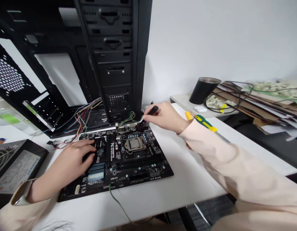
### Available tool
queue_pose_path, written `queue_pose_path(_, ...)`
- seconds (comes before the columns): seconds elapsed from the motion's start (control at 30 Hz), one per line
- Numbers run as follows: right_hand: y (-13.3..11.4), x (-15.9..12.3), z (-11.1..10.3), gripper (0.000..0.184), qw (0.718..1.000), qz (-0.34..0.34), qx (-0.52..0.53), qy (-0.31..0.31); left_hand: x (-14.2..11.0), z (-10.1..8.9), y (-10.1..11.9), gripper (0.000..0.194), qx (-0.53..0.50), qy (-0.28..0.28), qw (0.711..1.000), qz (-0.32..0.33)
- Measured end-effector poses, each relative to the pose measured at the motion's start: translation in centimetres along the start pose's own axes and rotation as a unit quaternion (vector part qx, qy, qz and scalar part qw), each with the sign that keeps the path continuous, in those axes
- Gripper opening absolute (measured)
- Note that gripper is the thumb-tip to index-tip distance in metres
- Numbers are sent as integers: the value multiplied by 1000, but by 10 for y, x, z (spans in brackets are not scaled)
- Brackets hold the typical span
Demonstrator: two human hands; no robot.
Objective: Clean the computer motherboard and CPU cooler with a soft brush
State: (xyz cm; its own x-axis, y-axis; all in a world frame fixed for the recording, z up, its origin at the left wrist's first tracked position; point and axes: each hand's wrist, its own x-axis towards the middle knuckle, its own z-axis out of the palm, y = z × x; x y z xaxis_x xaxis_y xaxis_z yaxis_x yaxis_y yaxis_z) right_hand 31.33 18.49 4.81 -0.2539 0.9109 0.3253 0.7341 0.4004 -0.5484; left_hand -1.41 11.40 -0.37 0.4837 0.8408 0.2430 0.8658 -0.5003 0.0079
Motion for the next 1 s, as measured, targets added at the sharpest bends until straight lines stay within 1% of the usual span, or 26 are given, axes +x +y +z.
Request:
queue_pose_path(0.03, 1, -2, 1, 24, 1000, -1, 11, -19, 0, 0, 0, 33, 2, -1, 1000, -1)
queue_pose_path(0.1, 4, -3, 1, 19, 999, -11, -11, -42, 0, 0, 0, 33, 3, -1, 1000, -1)
queue_pose_path(0.13, 6, -3, -1, 16, 998, -16, -44, -35, 0, 0, 0, 33, 3, 0, 1000, -1)
queue_pose_path(0.2, 7, -3, -5, 14, 994, -19, -106, 0, 0, 1, -1, 33, 3, 2, 1000, -2)
queue_pose_path(0.23, 6, -4, -6, 14, 993, -15, -116, 16, 0, 1, -1, 33, 3, 3, 1000, -1)
queue_pose_path(0.3, 2, -5, -7, 17, 997, -5, -74, 28, 0, 1, -1, 33, 1, 5, 1000, 0)
queue_pose_path(0.37, -1, -7, -5, 24, 1000, -4, -6, 4, 0, 1, -1, 33, 0, 7, 1000, 2)
queue_pose_path(0.4, -1, -7, -4, 25, 1000, -11, 8, -16, 0, 1, -1, 33, -1, 8, 1000, 2)
queue_pose_path(0.43, -1, -7, -4, 22, 999, -21, 1, -35, 0, 1, -1, 34, -1, 8, 1000, 2)
queue_pose_path(0.5, 2, -7, -7, 15, 995, -42, -73, -48, 1, 0, -1, 33, -2, 7, 1000, 2)
queue_pose_path(0.57, 5, -9, -11, 12, 986, -55, -157, -17, 1, 1, -1, 33, -6, 6, 1000, 3)
queue_pose_path(0.6, 5, -12, -13, 12, 983, -56, -174, 1, 1, 1, -1, 33, -9, 5, 1000, 4)
queue_pose_path(0.63, 4, -16, -15, 13, 985, -55, -164, 8, 1, 1, -1, 32, -14, 4, 1000, 5)
queue_pose_path(0.67, 2, -21, -15, 15, 989, -56, -136, 1, 1, 2, -1, 32, -18, 3, 1000, 6)
queue_pose_path(0.73, -1, -30, -15, 16, 993, -67, -92, -32, 1, 3, -2, 32, -26, 1, 1000, 6)
queue_pose_path(0.8, -3, -37, -18, 15, 991, -76, -102, -41, -1, 3, -1, 32, -29, 0, 1000, 4)
queue_pose_path(0.87, 1, -40, -24, 12, 987, -76, -142, -19, -3, 2, 0, 32, -29, -3, 1000, 3)
queue_pose_path(0.93, 11, -42, -34, 12, 984, -66, -164, 13, -5, 1, 3, 31, -28, -9, 1000, 3)
queue_pose_path(1.0, 25, -43, -42, 14, 982, -34, -178, 57, -7, -1, 7, 30, -27, -17, 999, 3)
